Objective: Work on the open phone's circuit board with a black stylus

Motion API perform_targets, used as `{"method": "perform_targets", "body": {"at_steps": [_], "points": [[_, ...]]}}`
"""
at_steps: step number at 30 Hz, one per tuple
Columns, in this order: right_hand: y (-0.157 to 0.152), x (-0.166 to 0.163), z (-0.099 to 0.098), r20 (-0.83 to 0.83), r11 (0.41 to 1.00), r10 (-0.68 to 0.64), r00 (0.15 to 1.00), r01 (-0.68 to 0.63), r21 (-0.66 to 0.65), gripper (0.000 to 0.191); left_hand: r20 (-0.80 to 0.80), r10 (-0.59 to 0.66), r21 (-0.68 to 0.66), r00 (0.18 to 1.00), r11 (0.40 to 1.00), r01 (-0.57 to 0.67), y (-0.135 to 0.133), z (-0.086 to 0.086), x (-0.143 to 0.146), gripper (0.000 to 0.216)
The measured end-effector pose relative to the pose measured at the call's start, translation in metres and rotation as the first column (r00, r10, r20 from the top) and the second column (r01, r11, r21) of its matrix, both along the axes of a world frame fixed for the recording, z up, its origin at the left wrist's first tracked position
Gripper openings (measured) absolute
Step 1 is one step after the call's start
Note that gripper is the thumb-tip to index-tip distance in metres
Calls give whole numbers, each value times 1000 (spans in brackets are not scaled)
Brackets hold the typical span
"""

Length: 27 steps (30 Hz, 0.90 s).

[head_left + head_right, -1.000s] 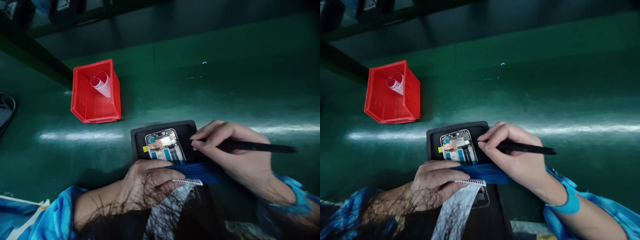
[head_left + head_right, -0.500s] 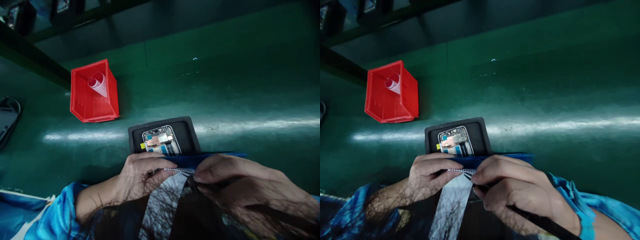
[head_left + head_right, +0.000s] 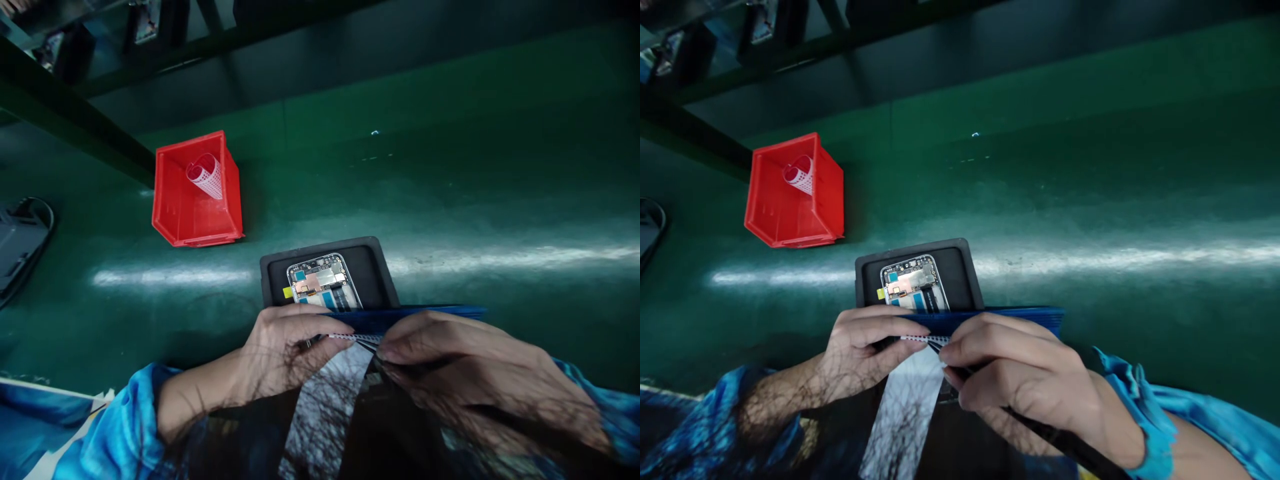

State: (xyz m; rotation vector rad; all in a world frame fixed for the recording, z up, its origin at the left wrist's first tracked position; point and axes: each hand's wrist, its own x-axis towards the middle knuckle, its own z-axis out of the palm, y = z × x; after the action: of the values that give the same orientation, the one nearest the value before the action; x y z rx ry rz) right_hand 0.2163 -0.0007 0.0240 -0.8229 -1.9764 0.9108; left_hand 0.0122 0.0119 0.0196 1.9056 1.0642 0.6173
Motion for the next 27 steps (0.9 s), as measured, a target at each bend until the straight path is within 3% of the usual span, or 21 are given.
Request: {"method": "perform_targets", "body": {"at_steps": [8, 13, 17, 20, 24, 27], "points": [[-4, 4, -3, 15, 998, 42, 999, -41, -40, 21, 18, -9, -4, 1000, 1000, 9, 0, -1, 0, 16], [-14, -2, -4, -63, 984, -98, 993, 87, -153, 13, 39, -1, -12, 999, 1000, 2, 0, -2, 0, 16], [-15, -1, -4, -71, 991, -66, 995, 58, -119, 14, 39, -6, -18, 999, 1000, 7, -1, -2, 0, 17], [-12, -1, -3, -125, 981, -147, 981, 129, -144, 18, 54, -35, 2, 998, 999, 35, -1, -4, 0, 17], [-1, -6, -2, -179, 863, -442, 879, 363, -351, 21, 57, -64, 3, 996, 998, 64, -1, -5, 0, 17], [17, -13, -6, -164, 761, -560, 812, 427, -488, 26, 33, -67, 39, 997, 997, 66, -1, -8, 0, 17]]}}
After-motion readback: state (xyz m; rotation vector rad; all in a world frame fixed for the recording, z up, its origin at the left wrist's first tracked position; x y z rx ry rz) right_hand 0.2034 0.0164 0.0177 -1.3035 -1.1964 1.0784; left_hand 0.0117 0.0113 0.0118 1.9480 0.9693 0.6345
